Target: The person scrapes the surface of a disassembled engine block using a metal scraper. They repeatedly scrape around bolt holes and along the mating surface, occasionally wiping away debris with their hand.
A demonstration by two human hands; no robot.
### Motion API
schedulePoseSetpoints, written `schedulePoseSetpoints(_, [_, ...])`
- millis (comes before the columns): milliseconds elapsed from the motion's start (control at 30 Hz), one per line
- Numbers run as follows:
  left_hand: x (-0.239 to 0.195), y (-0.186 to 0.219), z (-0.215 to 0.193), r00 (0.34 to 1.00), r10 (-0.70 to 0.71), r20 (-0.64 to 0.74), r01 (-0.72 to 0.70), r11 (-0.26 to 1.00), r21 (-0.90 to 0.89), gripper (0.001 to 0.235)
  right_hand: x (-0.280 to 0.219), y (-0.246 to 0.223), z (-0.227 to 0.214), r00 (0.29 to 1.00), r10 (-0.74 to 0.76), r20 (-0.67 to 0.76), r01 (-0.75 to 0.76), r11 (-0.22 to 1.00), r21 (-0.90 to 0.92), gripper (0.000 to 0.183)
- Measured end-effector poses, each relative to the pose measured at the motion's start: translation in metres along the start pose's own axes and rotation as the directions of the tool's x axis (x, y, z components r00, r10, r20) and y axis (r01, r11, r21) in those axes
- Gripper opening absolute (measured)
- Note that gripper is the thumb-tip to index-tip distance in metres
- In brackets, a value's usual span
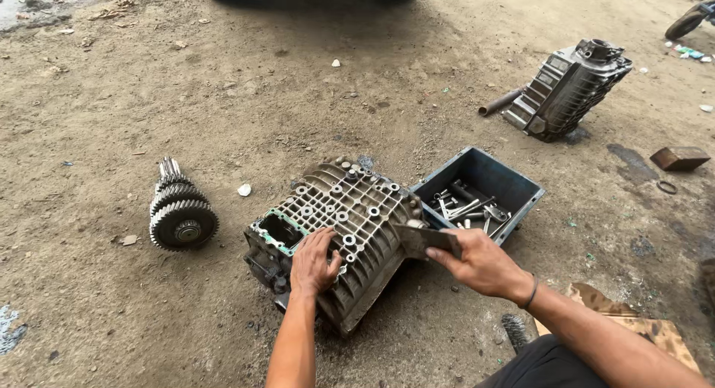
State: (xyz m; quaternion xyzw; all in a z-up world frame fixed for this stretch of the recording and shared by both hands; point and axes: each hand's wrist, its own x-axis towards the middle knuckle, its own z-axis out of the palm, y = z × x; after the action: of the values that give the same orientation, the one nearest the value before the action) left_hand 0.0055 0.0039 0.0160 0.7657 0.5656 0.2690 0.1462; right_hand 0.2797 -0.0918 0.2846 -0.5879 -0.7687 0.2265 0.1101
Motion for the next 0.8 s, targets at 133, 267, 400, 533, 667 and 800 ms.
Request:
schedulePoseSetpoints(133, [-0.007, 0.002, -0.004, 1.000, -0.003, -0.006, 0.003, 1.000, 0.005, 0.052, 0.004, 0.007, 0.018, 0.997, -0.071, -0.018, 0.070, 0.997, -0.038, 0.029])
schedulePoseSetpoints(267, [-0.003, 0.005, -0.010, 0.999, -0.013, -0.034, 0.012, 0.999, -0.032, 0.051, 0.013, 0.012, 0.017, 0.997, 0.073, 0.030, -0.072, 0.997, -0.028, 0.030])
schedulePoseSetpoints(400, [-0.004, 0.006, -0.011, 0.998, 0.002, -0.055, -0.004, 0.999, -0.037, 0.050, 0.015, 0.012, 0.016, 0.993, 0.104, 0.047, -0.103, 0.994, -0.028, 0.034])
schedulePoseSetpoints(533, [-0.005, 0.006, -0.012, 0.998, -0.001, -0.063, -0.002, 0.999, -0.052, 0.048, 0.017, 0.011, 0.017, 0.987, 0.133, 0.092, -0.129, 0.990, -0.051, 0.036])
schedulePoseSetpoints(667, [-0.006, 0.004, -0.008, 0.997, 0.007, -0.075, -0.011, 0.998, -0.058, 0.047, 0.019, 0.015, 0.019, 0.982, 0.149, 0.116, -0.141, 0.987, -0.074, 0.041])
schedulePoseSetpoints(800, [-0.003, -0.002, 0.000, 0.998, 0.006, -0.058, -0.008, 1.000, -0.021, 0.047, 0.022, 0.020, 0.021, 0.989, 0.098, 0.108, -0.092, 0.994, -0.062, 0.042])
